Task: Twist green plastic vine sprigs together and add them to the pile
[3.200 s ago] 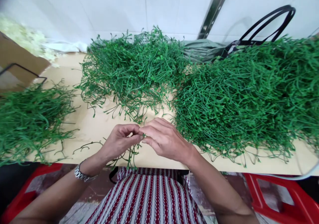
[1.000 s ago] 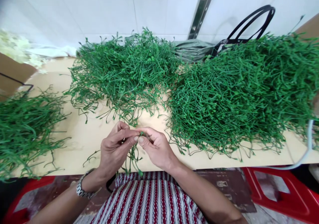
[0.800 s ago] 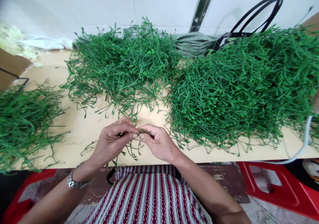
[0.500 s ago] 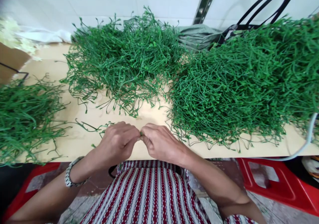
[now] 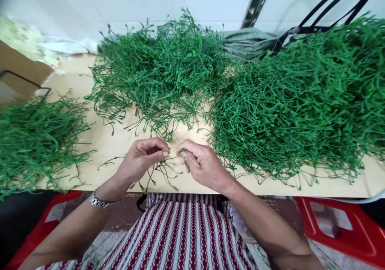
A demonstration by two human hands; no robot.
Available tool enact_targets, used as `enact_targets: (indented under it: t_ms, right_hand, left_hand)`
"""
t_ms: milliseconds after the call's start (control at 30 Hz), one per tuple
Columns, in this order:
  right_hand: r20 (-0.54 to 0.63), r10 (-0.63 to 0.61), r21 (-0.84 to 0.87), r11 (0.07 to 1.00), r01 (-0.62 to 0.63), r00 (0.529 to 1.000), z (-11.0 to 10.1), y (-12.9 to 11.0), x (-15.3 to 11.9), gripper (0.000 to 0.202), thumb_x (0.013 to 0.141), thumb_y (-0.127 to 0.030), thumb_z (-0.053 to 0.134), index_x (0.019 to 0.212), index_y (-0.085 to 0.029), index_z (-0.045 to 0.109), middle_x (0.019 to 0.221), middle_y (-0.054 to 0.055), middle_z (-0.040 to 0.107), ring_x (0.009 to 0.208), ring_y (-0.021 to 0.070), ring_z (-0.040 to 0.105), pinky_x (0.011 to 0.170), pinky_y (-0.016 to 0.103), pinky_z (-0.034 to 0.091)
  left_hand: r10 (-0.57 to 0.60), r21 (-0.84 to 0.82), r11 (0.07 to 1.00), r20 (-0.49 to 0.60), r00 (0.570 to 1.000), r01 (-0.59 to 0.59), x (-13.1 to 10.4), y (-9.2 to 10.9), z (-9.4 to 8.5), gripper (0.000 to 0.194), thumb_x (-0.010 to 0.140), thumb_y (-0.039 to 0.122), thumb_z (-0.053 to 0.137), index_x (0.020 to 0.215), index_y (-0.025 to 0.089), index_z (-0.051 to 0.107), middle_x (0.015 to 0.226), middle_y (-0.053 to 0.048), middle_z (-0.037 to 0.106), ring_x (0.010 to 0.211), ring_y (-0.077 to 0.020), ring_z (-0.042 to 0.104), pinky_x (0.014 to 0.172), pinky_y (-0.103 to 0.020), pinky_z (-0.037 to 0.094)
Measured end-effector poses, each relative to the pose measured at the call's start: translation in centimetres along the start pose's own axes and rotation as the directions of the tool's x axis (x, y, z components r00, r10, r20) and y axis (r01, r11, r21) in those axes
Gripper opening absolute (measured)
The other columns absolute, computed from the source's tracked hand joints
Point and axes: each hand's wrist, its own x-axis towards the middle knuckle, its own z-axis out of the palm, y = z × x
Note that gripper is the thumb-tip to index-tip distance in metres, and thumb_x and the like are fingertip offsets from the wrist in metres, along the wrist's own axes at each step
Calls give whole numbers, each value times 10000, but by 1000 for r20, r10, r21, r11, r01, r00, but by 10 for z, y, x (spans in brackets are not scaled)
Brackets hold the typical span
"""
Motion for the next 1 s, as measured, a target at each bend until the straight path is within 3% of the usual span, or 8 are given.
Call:
enact_targets:
  t_ms: [100,200,367,533,700,867,933,1000]
  right_hand:
    - [-53,55,71,996,-51,997,14,2,2,180,909,-236,360,941,-177,527,626,-36,442,512,70,392,494,182,320]
    - [-18,73,45,996,-72,997,25,2,3,163,888,-251,403,931,-169,538,602,-44,423,510,70,364,484,184,301]
    - [-45,41,-59,997,-43,998,31,3,3,66,813,-218,522,815,-162,556,589,-43,435,521,77,380,493,194,300]
    - [-126,-117,-152,983,97,985,27,3,1,95,847,-177,471,841,-161,564,730,16,562,647,107,501,592,211,374]
    - [-153,-236,-295,938,184,960,27,3,-1,128,874,-188,441,847,-156,562,716,32,569,639,117,521,580,218,388]
    - [-153,-290,-369,904,217,945,30,6,-2,141,884,-185,420,843,-146,550,698,35,563,637,122,524,585,220,390]
    - [-127,-314,-416,878,237,941,29,7,-2,155,882,-173,406,820,-143,545,682,32,547,621,123,509,579,227,383]
    - [-80,-337,-488,834,258,938,27,8,-2,186,864,-135,383,757,-149,534,653,24,516,583,125,474,553,241,363]
  left_hand:
    - [-35,-164,986,-52,998,26,1,-6,4,77,666,169,659,618,140,605,591,27,499,543,-66,412,509,-200,317]
    - [-87,-294,954,-100,991,54,1,-10,9,87,643,185,687,630,140,615,562,30,509,529,-65,422,512,-198,326]
    - [-76,-303,953,-147,986,28,0,-10,10,99,657,187,673,628,133,595,558,27,528,527,-64,422,507,-190,326]
    - [-33,-60,998,-72,997,29,-5,1,4,130,696,186,633,799,136,571,661,16,522,600,-85,452,552,-209,367]
    - [81,274,957,48,996,-91,-12,8,0,73,716,119,588,682,136,526,652,22,475,630,-96,436,585,-226,366]
    - [102,316,939,109,989,-132,-13,5,0,14,753,138,559,744,128,564,682,-8,532,652,-114,486,603,-236,393]
    - [120,403,900,141,983,-167,-13,5,1,79,783,146,524,718,129,566,651,-9,533,623,-113,484,578,-229,382]
    - [170,554,794,191,967,-249,-13,6,2,154,800,132,482,664,135,553,609,-9,519,599,-117,474,565,-233,360]
